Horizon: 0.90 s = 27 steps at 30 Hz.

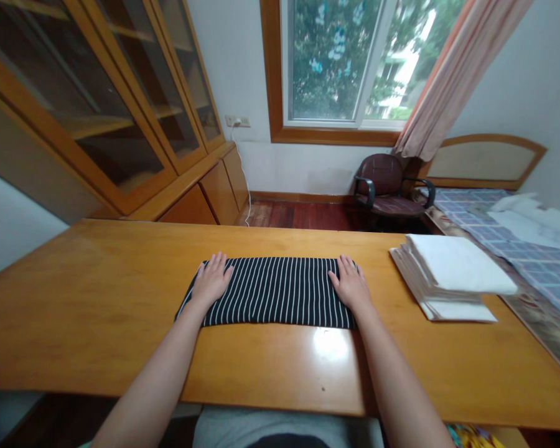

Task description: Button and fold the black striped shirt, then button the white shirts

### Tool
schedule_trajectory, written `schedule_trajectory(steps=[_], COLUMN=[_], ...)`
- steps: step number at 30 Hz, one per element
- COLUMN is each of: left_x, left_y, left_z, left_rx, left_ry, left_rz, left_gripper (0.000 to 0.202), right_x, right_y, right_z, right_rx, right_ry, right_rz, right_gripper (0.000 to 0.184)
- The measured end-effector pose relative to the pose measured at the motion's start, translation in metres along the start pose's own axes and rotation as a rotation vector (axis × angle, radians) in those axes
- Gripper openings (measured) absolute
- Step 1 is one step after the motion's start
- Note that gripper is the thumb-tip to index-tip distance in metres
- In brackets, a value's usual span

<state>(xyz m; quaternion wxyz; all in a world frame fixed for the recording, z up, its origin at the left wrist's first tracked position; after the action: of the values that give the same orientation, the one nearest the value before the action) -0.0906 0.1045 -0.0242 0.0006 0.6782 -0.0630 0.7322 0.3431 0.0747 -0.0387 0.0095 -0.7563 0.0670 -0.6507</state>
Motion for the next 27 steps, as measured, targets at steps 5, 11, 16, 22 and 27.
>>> schedule_trajectory(steps=[5, 11, 16, 22, 27], left_x=[0.004, 0.011, 0.032, 0.023, 0.008], left_y=[0.0, -0.006, 0.002, 0.032, 0.035], left_z=[-0.002, -0.005, 0.052, 0.149, 0.122], left_rx=[-0.008, -0.02, -0.141, -0.397, -0.312], left_ry=[0.003, -0.007, -0.001, 0.113, 0.13], left_rz=[0.007, 0.006, 0.117, 0.067, 0.025], left_gripper=[0.062, 0.059, 0.054, 0.053, 0.059], right_x=[0.001, 0.012, 0.032, 0.021, 0.011], right_y=[0.001, 0.001, 0.01, 0.045, 0.053], right_z=[0.028, 0.032, -0.042, -0.156, -0.142], right_rx=[-0.092, -0.145, 0.014, 0.365, 0.357], right_ry=[0.006, 0.038, -0.057, -0.17, -0.126], right_rz=[-0.026, -0.058, 0.069, 0.008, -0.018], right_gripper=[0.066, 0.059, 0.058, 0.059, 0.061])
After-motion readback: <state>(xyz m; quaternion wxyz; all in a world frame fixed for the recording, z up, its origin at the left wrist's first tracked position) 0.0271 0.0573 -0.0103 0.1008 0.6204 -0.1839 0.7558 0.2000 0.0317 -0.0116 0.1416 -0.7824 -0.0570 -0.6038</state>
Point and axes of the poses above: each hand's wrist, its own y-axis away from the middle knuckle, its own x-axis out of the back of the hand, z = x × y, the point moved 8 cm from there along -y, towards the middle knuckle, and after that the axes turned 5 degrees about -x, right-handed, at the moved point
